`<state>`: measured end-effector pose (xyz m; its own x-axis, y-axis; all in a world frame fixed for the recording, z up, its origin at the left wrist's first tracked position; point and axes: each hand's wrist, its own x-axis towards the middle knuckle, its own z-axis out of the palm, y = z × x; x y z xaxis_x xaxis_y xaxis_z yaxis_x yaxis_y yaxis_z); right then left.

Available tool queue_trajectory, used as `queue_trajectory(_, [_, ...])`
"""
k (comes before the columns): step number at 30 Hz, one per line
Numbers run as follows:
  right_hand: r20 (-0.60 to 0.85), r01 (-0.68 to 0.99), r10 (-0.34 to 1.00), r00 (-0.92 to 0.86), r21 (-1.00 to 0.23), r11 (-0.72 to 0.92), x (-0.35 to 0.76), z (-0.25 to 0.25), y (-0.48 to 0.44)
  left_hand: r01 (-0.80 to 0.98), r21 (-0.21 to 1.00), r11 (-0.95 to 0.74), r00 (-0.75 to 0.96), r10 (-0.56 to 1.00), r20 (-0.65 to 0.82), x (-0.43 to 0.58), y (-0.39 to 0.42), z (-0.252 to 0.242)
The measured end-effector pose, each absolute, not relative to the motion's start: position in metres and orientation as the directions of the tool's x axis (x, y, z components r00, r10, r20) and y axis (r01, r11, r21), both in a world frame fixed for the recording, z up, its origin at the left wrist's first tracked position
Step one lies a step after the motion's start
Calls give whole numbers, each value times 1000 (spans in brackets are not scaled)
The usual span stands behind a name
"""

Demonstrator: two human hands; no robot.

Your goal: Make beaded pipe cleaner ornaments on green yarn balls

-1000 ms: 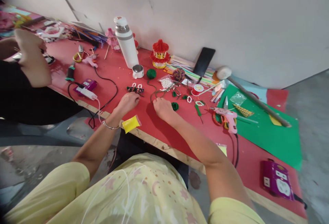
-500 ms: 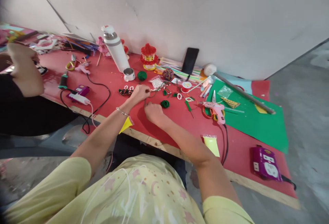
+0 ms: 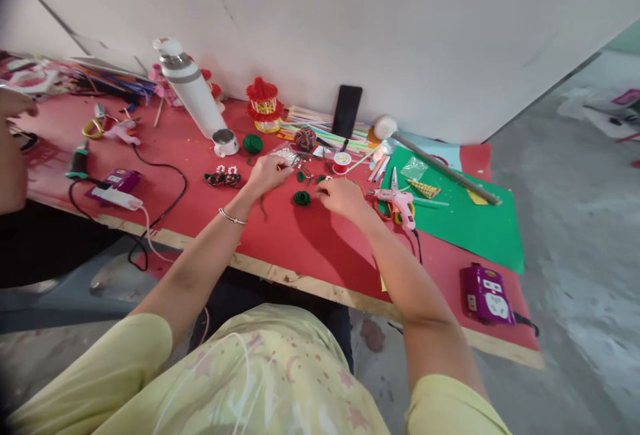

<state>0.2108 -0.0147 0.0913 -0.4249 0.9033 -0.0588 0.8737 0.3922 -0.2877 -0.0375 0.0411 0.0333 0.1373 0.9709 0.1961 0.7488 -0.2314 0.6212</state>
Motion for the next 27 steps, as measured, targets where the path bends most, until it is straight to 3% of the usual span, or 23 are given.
queue_trajectory(7, [164,887,933,-321,-292,357,209,54,28,771,540,-337,200,934,298,-25,44,7])
queue_trajectory(16, [167,890,941,-293,-313,332,212,24,41,819,549,-165,79,981,176,-19,48,1])
queue_trajectory(22, [163,873,919,-358,-290,391,204,24,32,847,488,-211,122,971,208,-11,43,0])
queue_trajectory(27, [205,832,912,-356,-373,409,206,26,26,837,513,-191,116,978,175,-13,43,-1])
